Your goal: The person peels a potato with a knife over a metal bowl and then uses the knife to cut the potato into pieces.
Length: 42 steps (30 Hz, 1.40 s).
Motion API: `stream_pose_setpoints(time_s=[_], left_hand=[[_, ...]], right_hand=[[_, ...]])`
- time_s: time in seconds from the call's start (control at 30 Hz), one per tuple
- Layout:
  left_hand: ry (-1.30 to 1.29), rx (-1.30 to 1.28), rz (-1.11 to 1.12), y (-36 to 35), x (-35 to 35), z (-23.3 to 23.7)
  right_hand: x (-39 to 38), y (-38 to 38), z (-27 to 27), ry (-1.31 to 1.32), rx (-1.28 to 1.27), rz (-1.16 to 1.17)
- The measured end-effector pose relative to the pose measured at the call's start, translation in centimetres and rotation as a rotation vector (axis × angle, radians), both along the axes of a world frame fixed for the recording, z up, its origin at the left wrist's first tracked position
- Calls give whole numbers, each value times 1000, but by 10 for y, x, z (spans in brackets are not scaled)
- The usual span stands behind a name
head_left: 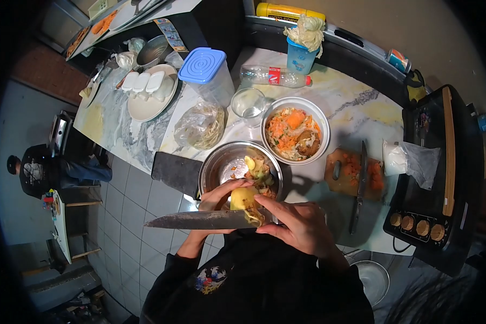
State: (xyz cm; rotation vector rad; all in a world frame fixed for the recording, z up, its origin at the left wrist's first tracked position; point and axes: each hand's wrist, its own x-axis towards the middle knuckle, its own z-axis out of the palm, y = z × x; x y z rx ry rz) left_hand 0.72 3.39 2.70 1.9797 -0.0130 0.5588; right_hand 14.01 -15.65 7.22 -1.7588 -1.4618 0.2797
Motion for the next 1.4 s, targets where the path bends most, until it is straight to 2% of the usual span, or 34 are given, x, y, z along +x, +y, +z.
stream_pose_setpoints(time_s=[0.27, 0.4, 0.6, 0.67, 0.77, 0.87, 1.0, 1.07, 1.13, 1.27, 1.4], left_hand=[[31, -119, -143, 4, 3, 1], [32, -2, -88, 3, 5, 6], [36, -35, -66, 2, 5, -1], [23, -125, -118, 2, 5, -1], [-39, -106, -106, 2, 4, 10], [0, -155, -145, 1, 6, 0], [-39, -38, -116, 2, 10, 0], [-54, -1, -93, 5, 6, 4], [-31, 109, -66, 8, 4, 7], [-62, 58, -62, 5, 6, 4], [-83, 47, -54, 6, 7, 5]], right_hand=[[-5, -4, 10, -8, -121, -16], [-10, 2, 9, -40, -72, -37], [-10, -1, 12, -91, -85, -36], [-8, -5, 11, -99, -89, -35], [-4, -8, 9, -67, -111, -73], [-6, -5, 11, -142, -125, -38], [-8, 1, 12, -153, -95, -58], [-7, -3, 12, -69, -109, -63], [-2, -6, 6, -121, -103, -37], [-1, -5, 1, -195, -89, -24], [-5, -1, 12, -156, -130, -39]])
